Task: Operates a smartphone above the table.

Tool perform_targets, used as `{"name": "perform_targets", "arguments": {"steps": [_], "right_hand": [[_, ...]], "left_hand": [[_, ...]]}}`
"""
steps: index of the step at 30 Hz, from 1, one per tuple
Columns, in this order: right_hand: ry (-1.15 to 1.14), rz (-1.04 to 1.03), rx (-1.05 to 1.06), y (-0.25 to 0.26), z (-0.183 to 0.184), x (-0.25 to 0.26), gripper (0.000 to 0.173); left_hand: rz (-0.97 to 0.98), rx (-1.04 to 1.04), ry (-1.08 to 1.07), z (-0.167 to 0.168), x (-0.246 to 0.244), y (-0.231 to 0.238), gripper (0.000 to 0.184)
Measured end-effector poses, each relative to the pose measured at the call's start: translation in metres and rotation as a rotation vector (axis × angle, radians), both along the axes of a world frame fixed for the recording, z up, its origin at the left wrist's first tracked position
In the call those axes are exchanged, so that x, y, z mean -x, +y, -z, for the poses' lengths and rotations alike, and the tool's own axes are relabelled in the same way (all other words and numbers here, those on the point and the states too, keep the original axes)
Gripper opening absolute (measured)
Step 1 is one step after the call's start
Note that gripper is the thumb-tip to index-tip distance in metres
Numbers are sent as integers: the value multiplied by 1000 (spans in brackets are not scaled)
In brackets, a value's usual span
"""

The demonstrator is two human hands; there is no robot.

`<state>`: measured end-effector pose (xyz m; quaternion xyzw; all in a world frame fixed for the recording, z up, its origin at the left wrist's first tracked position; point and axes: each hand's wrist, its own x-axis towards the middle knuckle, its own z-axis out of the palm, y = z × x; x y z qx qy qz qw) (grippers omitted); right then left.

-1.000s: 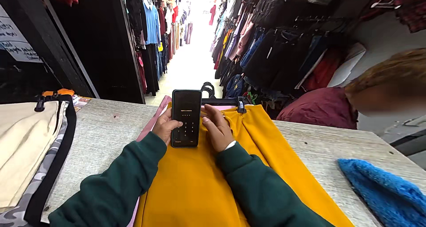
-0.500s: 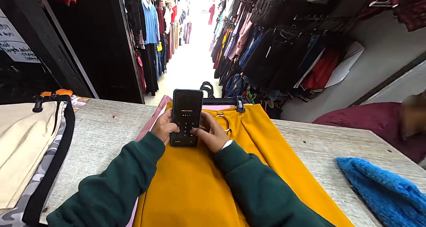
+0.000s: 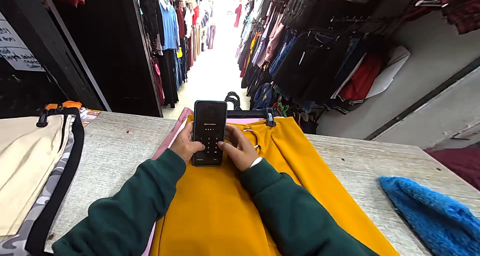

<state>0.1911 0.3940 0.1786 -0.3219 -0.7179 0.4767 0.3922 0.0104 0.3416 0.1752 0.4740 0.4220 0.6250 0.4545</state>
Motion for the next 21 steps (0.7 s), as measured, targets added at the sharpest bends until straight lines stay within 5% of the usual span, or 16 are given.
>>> {"name": "perform_targets", "arguments": {"steps": [21], "right_hand": [[-27, -3, 16, 3, 0, -1, 57]], "left_hand": [[-30, 26, -130, -9, -5, -3, 48]]}}
